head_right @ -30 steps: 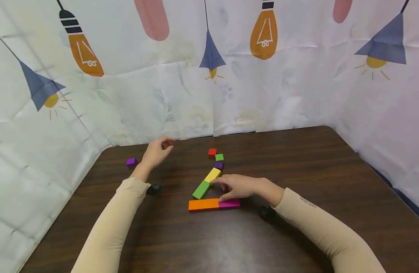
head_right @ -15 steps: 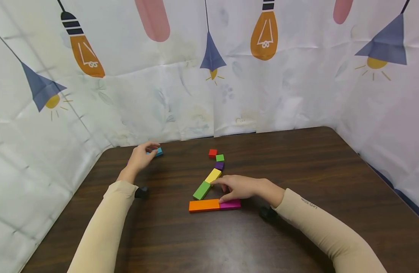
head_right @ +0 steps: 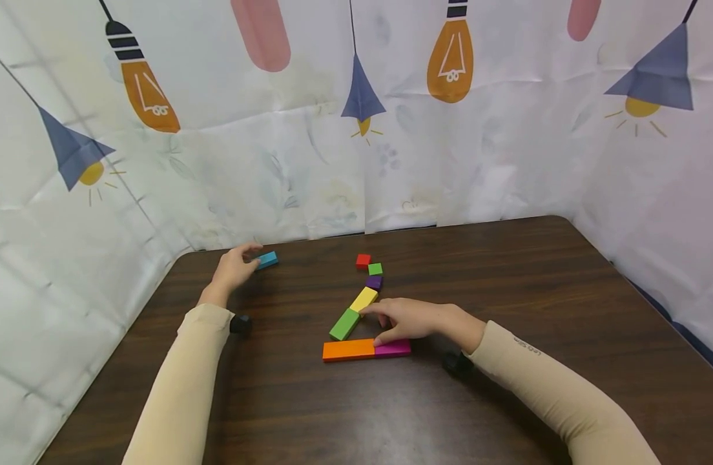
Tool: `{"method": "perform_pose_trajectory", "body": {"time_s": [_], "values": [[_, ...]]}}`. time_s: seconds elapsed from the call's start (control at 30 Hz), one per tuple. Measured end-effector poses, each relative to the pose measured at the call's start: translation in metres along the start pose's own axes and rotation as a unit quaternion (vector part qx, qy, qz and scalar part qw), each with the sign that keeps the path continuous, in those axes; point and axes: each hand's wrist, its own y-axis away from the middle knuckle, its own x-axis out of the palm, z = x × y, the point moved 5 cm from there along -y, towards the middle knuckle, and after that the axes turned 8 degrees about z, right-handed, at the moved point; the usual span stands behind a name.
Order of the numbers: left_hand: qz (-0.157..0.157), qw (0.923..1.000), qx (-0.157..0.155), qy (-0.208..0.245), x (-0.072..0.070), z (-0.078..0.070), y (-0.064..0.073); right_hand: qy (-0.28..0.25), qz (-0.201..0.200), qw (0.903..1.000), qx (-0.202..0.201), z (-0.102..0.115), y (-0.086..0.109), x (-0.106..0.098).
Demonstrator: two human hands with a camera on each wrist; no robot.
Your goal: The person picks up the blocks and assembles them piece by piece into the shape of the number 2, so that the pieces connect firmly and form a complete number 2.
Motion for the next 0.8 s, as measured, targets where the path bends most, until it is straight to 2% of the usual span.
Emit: {"method": "perform_pose_trajectory", "body": {"time_s": [0.2,0.4,0.53,0.8], "values": [[0.024,0.9988,-0.033,-0.028,0.004,0.004,-0.008,-0.004,0.003,1.0,0.003,-0.001,-0.002,0.001],[0.039,0.996,-0.053,-0.061,0.006,0.005,-0.015,0.003,0.004,1.0,0.004,-0.002,-0.001,0.0],[0.044,0.9943,-0.06,-0.077,0.006,0.005,-0.018,0.002,0.006,1.0,0.002,-0.001,-0.001,-0.001],[0.052,0.9932,-0.067,-0.08,0.007,0.005,-0.019,0.0,0.008,1.0,0.005,-0.001,-0.002,-0.001]]}}
